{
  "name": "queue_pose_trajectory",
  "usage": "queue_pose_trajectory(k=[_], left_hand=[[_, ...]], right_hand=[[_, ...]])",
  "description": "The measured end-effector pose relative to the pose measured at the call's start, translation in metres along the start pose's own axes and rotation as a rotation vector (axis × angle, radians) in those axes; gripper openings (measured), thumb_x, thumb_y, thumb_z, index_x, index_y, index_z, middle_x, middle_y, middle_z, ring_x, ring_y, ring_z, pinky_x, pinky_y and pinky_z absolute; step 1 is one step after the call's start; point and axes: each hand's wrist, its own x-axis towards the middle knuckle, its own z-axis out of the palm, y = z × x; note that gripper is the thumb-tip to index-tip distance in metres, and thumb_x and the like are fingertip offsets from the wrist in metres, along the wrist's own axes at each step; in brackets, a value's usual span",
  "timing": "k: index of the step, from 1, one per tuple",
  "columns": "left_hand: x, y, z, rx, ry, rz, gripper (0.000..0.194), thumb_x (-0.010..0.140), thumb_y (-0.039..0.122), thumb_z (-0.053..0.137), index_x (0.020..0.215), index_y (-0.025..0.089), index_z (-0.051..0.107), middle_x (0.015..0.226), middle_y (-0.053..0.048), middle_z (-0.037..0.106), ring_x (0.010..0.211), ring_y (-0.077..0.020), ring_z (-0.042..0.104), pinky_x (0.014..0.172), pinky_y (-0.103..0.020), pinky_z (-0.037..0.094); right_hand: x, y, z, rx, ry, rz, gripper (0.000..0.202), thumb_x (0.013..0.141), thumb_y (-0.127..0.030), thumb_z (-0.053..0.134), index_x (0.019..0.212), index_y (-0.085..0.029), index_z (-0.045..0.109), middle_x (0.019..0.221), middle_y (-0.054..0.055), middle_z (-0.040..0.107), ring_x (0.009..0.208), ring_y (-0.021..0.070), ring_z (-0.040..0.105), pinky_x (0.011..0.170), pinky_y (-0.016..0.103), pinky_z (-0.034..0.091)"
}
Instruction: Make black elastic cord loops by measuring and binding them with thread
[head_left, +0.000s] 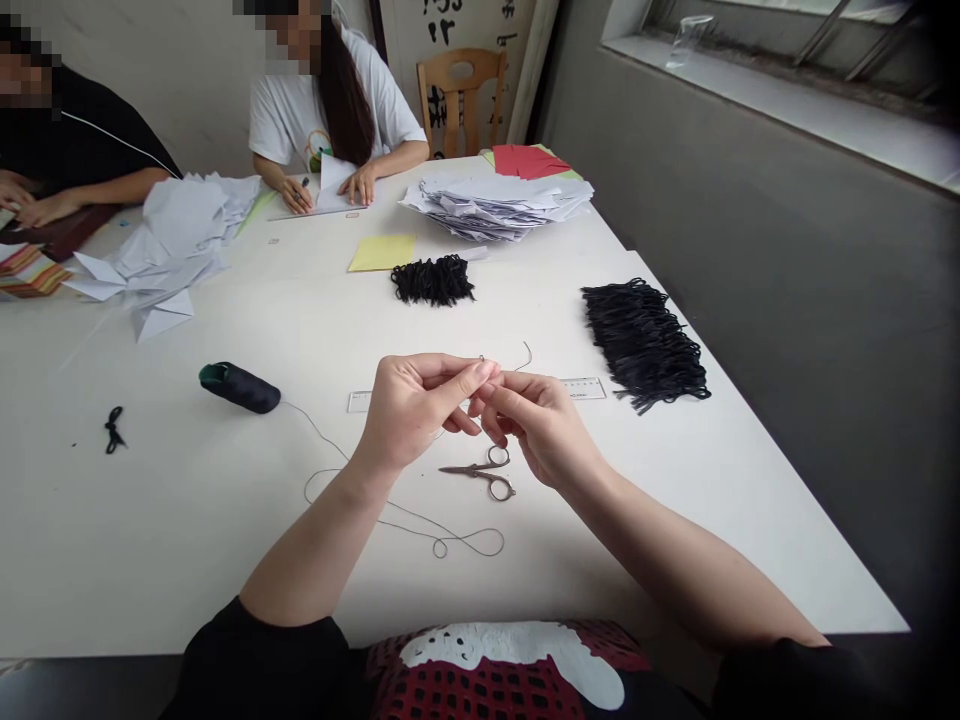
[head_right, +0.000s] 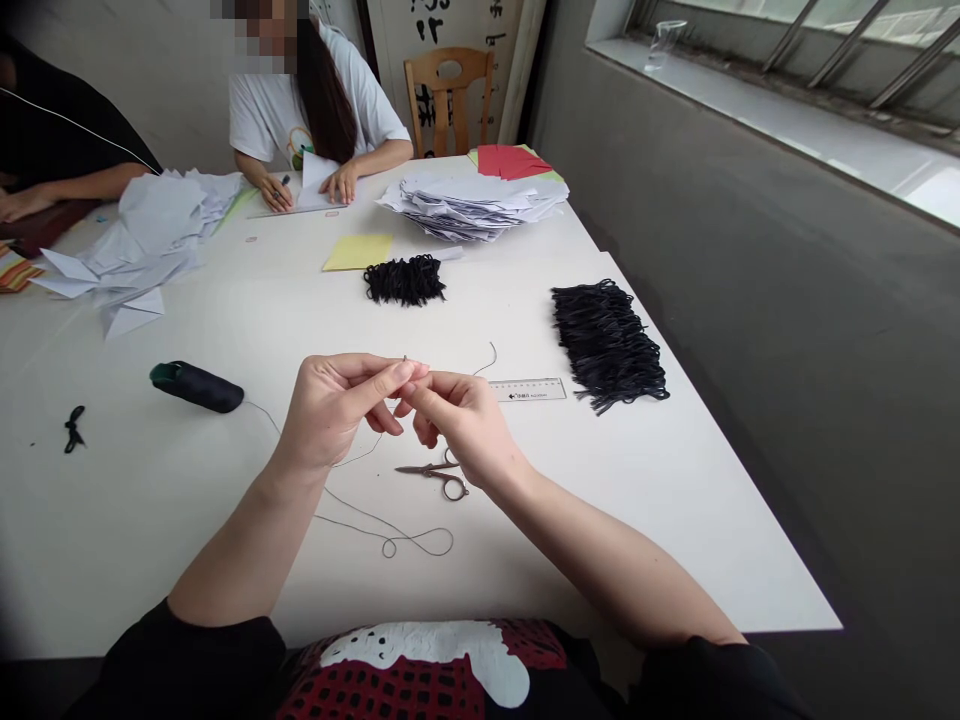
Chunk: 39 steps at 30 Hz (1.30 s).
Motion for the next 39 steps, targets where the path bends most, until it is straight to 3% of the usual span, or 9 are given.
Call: queue_pose_trajectory(k=[21,26,39], left_hand=[[0.011,-0.002,-0.007,-0.356,-0.127,-0.208,0.014,0.073,0.032,0.077,0.07,0.019,0.077,0.076,-0.004,0.077,0.037,-0.005,0.052,0.048,-0.023,0.046],[0.012,-0.002,-0.008,-0.389,-0.177,-0.219,0.014,0.074,0.031,0.076,0.071,0.017,0.077,0.072,-0.004,0.076,0.038,-0.0051,0.052,0.057,-0.026,0.053],[0.011,0.0,-0.016,-0.291,-0.093,-0.147,0.014,0.074,0.036,0.078,0.072,0.022,0.079,0.085,-0.004,0.078,0.038,-0.004,0.055,0.04,-0.017,0.04]], right_hand=[[-0.004,0.004,-0.004,-0.058,-0.056,-0.074,0.03,0.084,-0.045,0.07,0.087,-0.017,0.076,0.07,0.003,0.067,0.049,0.0074,0.05,0.048,0.023,0.04],[-0.007,0.0,-0.004,-0.096,-0.09,-0.084,0.029,0.087,-0.044,0.067,0.086,-0.017,0.077,0.054,0.0,0.061,0.051,0.0096,0.055,0.052,0.023,0.044],[-0.014,-0.013,-0.002,-0.267,0.004,-0.165,0.022,0.084,-0.035,0.068,0.085,-0.014,0.074,0.076,0.005,0.071,0.047,0.0074,0.057,0.045,0.02,0.051]])
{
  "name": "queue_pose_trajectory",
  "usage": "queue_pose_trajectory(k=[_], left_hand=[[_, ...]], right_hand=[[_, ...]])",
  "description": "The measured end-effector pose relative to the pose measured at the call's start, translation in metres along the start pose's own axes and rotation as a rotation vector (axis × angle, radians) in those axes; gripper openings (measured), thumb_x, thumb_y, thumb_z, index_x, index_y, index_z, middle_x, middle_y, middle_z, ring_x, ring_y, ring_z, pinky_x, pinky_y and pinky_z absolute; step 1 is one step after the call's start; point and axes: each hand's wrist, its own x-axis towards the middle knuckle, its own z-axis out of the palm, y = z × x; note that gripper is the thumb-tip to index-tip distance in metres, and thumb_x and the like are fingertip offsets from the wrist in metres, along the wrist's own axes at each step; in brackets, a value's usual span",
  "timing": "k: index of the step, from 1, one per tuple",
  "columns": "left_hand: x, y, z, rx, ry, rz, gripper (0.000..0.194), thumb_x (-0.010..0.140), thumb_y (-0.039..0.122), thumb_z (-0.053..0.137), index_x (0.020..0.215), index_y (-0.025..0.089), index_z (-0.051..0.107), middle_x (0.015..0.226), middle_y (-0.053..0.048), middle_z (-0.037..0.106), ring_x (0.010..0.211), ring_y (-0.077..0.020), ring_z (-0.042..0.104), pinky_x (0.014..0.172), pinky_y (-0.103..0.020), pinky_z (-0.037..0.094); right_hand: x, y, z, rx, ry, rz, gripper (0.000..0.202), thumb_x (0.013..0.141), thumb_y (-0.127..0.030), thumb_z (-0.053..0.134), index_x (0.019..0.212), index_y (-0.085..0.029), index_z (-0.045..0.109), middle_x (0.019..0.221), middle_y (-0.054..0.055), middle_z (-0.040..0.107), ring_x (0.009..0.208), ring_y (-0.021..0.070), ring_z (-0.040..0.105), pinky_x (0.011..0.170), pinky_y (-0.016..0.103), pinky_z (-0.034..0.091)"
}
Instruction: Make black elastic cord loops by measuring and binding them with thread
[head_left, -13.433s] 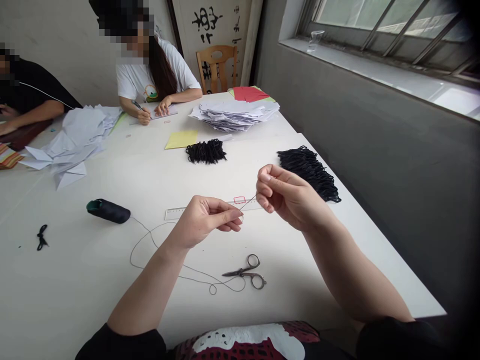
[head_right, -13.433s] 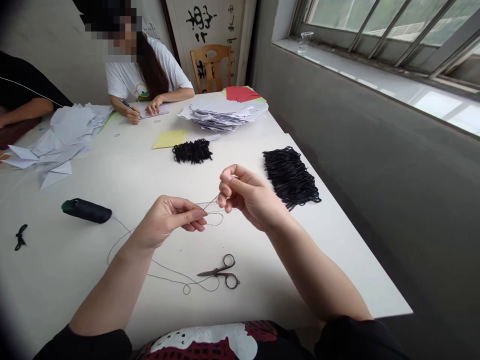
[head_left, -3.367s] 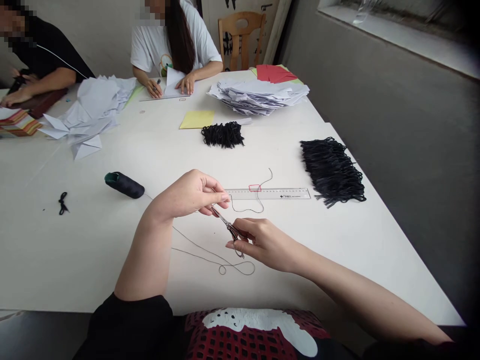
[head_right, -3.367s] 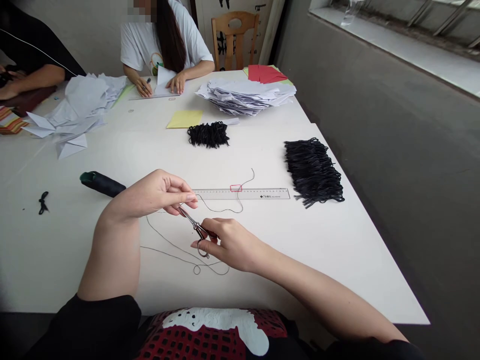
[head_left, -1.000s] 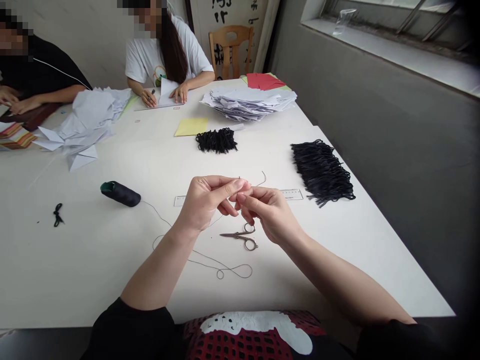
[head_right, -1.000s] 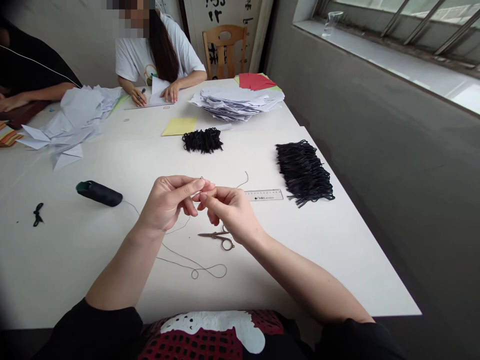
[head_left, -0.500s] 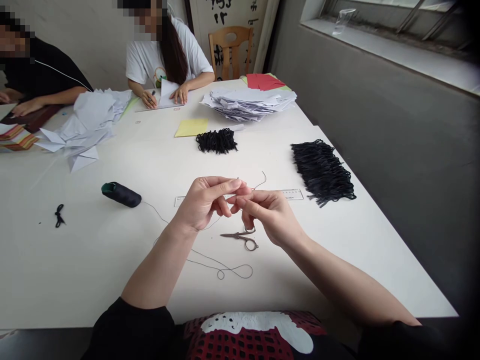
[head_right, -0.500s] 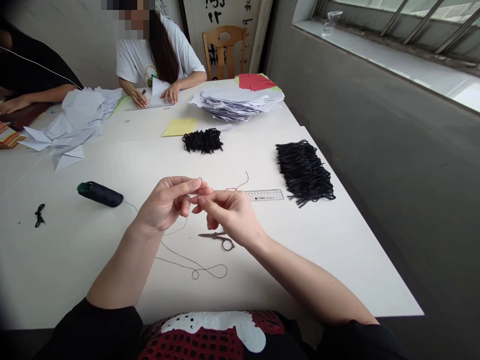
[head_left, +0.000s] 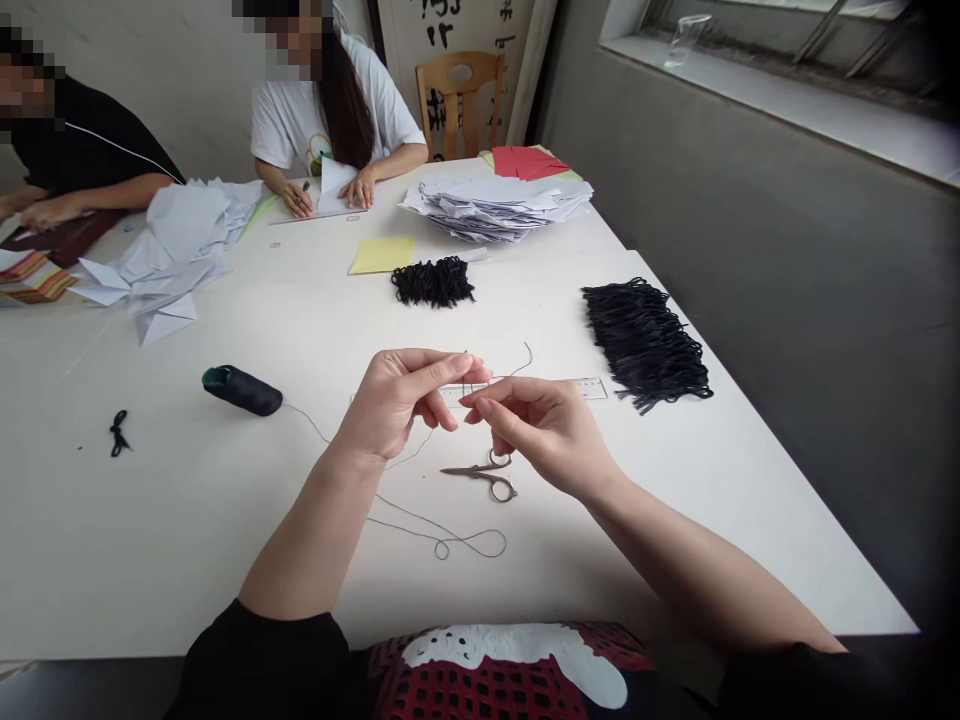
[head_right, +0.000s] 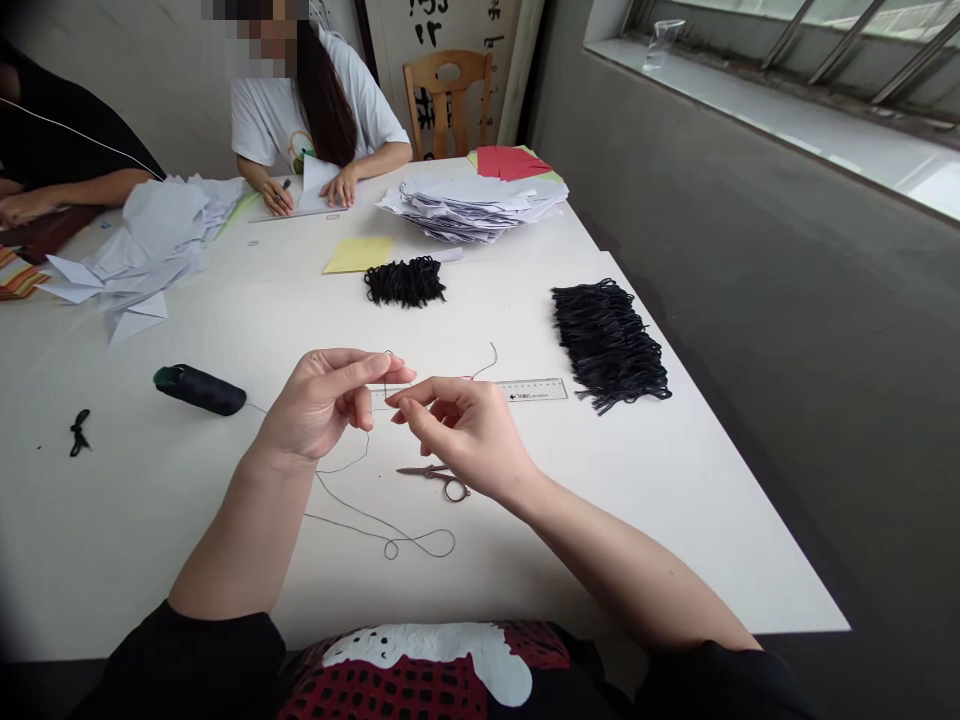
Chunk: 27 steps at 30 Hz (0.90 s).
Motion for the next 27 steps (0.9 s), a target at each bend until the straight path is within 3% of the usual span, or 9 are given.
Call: queue_pose_trajectory(k=[8,27], left_hand=[[-0.0007,-0.0033,0.0023,0.051,0.032,0.047,0.014,0.075,0.037,0.078,0.077,0.023,0.08,0.09,-0.005,0.078,0.04,-0.0059,0.059,0.04,-0.017,0.042],[-0.0009,-0.0082,0.0065,0.137,0.016,0.059,0.019,0.077,0.041,0.077,0.082,0.023,0.08,0.087,-0.004,0.077,0.047,-0.0091,0.064,0.046,-0.019,0.047]], right_hand=[[-0.0004,-0.0025,0.001,-0.044,0.092,-0.022,0.028,0.084,-0.041,0.07,0.085,-0.013,0.071,0.071,0.004,0.068,0.045,0.0067,0.055,0.04,0.017,0.043],[0.0067,0.0033,0.0,0.056,0.089,0.108,0.032,0.075,-0.044,0.078,0.076,-0.013,0.067,0.068,0.002,0.066,0.044,0.0068,0.053,0.039,0.019,0.039]])
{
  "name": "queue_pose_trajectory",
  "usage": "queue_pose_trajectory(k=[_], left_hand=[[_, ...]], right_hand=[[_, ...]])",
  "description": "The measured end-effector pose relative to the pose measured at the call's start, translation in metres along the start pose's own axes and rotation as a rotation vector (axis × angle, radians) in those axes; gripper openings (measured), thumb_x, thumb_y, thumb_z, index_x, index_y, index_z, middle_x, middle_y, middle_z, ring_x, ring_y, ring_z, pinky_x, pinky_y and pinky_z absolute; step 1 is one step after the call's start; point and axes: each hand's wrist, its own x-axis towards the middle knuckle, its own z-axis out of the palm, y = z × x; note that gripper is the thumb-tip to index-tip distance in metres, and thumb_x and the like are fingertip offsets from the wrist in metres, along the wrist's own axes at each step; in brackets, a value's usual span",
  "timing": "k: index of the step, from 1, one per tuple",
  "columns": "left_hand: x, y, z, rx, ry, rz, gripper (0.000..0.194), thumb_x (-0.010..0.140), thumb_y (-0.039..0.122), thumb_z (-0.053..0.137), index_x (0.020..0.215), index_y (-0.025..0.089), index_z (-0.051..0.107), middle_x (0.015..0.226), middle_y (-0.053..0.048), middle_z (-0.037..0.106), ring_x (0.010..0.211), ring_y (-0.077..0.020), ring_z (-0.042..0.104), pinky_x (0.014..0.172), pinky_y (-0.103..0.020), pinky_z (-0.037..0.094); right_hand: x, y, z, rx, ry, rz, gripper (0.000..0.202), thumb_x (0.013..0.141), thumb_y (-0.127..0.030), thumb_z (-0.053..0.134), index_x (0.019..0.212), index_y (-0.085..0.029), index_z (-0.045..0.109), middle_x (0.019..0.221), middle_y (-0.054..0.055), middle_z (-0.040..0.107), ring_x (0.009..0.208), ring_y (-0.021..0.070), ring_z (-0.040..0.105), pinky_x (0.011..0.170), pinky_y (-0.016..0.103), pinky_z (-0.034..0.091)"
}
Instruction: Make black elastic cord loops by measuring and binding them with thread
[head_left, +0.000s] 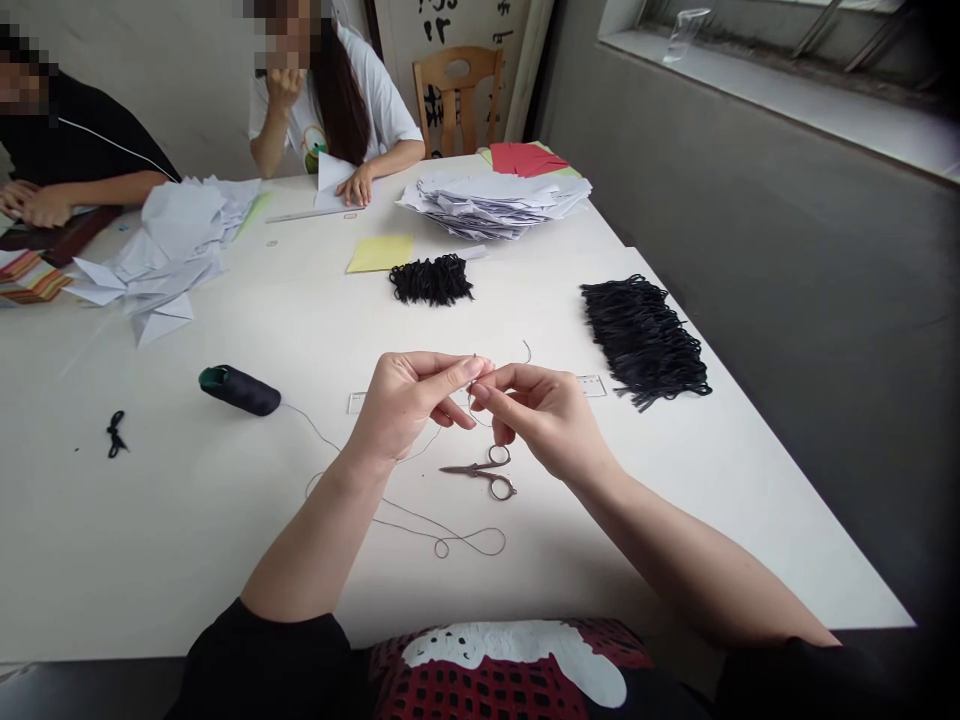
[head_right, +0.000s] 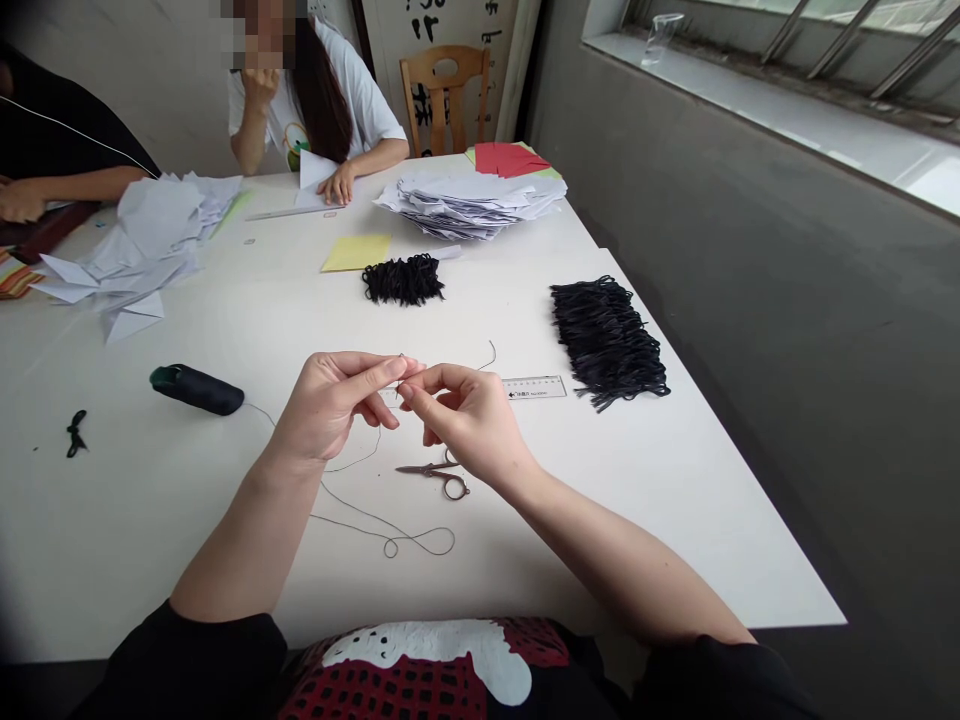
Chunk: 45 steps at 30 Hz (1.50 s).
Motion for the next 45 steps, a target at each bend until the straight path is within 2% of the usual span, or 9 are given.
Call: queue_pose_trajectory(k=[7,14,16,19,22,26,31,40,45], left_hand=[[0.0,0.001,-0.001,0.029,-0.002,-0.008,0.02,0.076,0.042,0.078,0.083,0.023,0.08,0.085,-0.004,0.077,0.049,-0.0103,0.066,0.048,-0.02,0.048],[0.001,0.003,-0.003,0.084,0.002,-0.04,0.028,0.076,0.048,0.075,0.088,0.022,0.08,0.097,-0.008,0.077,0.053,-0.0135,0.068,0.051,-0.023,0.052],[0.001,0.004,-0.005,0.095,-0.015,-0.059,0.032,0.078,0.05,0.074,0.089,0.021,0.08,0.1,-0.009,0.077,0.061,-0.0168,0.072,0.057,-0.025,0.056],[0.0,0.006,-0.006,0.099,-0.073,-0.084,0.036,0.082,0.053,0.068,0.088,0.019,0.08,0.093,-0.01,0.077,0.078,-0.0218,0.075,0.069,-0.028,0.06],[-0.004,0.008,-0.005,0.141,-0.111,-0.071,0.035,0.083,0.05,0.068,0.088,0.018,0.079,0.087,-0.009,0.077,0.086,-0.0226,0.074,0.074,-0.029,0.061],[-0.009,0.012,0.0,0.224,-0.061,-0.04,0.024,0.08,0.04,0.074,0.087,0.018,0.08,0.084,-0.008,0.077,0.084,-0.0214,0.074,0.073,-0.028,0.062],[-0.012,0.016,0.004,0.276,-0.018,0.019,0.016,0.083,0.031,0.071,0.085,0.019,0.08,0.082,-0.007,0.077,0.083,-0.0213,0.074,0.073,-0.029,0.062],[-0.011,0.008,0.003,0.32,0.011,0.12,0.02,0.084,0.034,0.068,0.085,0.018,0.08,0.08,-0.007,0.077,0.08,-0.0221,0.074,0.073,-0.031,0.062],[-0.011,0.009,0.003,0.319,0.007,0.096,0.018,0.083,0.032,0.068,0.083,0.018,0.08,0.08,-0.006,0.077,0.08,-0.0223,0.074,0.073,-0.032,0.062]], right_hand=[[0.002,0.004,-0.003,0.02,-0.034,0.01,0.033,0.077,-0.045,0.076,0.076,-0.014,0.065,0.064,0.0,0.062,0.045,0.0076,0.053,0.043,0.021,0.039],[0.001,0.001,-0.005,-0.028,-0.039,0.018,0.035,0.08,-0.048,0.072,0.076,-0.015,0.064,0.051,-0.002,0.056,0.044,0.0086,0.051,0.045,0.022,0.039],[0.002,0.001,-0.007,-0.028,-0.028,0.009,0.036,0.08,-0.05,0.072,0.077,-0.015,0.064,0.05,-0.002,0.056,0.044,0.0086,0.051,0.046,0.022,0.04],[0.004,0.002,-0.008,-0.008,-0.015,-0.006,0.036,0.08,-0.05,0.072,0.078,-0.015,0.065,0.051,-0.002,0.056,0.044,0.0081,0.05,0.047,0.022,0.041],[0.004,0.001,-0.008,-0.007,-0.003,-0.022,0.033,0.079,-0.046,0.074,0.078,-0.015,0.065,0.053,-0.002,0.056,0.045,0.0077,0.051,0.045,0.02,0.04],[0.004,-0.003,-0.006,-0.029,0.025,-0.052,0.029,0.075,-0.04,0.078,0.076,-0.014,0.065,0.062,0.0,0.061,0.046,0.0069,0.052,0.043,0.02,0.042],[0.003,-0.008,-0.006,-0.064,0.043,-0.057,0.03,0.076,-0.042,0.076,0.075,-0.014,0.065,0.065,0.001,0.063,0.046,0.007,0.052,0.044,0.021,0.045],[0.003,-0.006,-0.006,-0.092,0.049,-0.066,0.029,0.076,-0.042,0.076,0.076,-0.014,0.067,0.067,0.002,0.065,0.047,0.0077,0.053,0.044,0.021,0.046],[0.002,-0.007,-0.005,-0.101,0.045,-0.061,0.028,0.076,-0.04,0.076,0.075,-0.014,0.066,0.066,0.002,0.065,0.048,0.0077,0.054,0.044,0.021,0.046]])
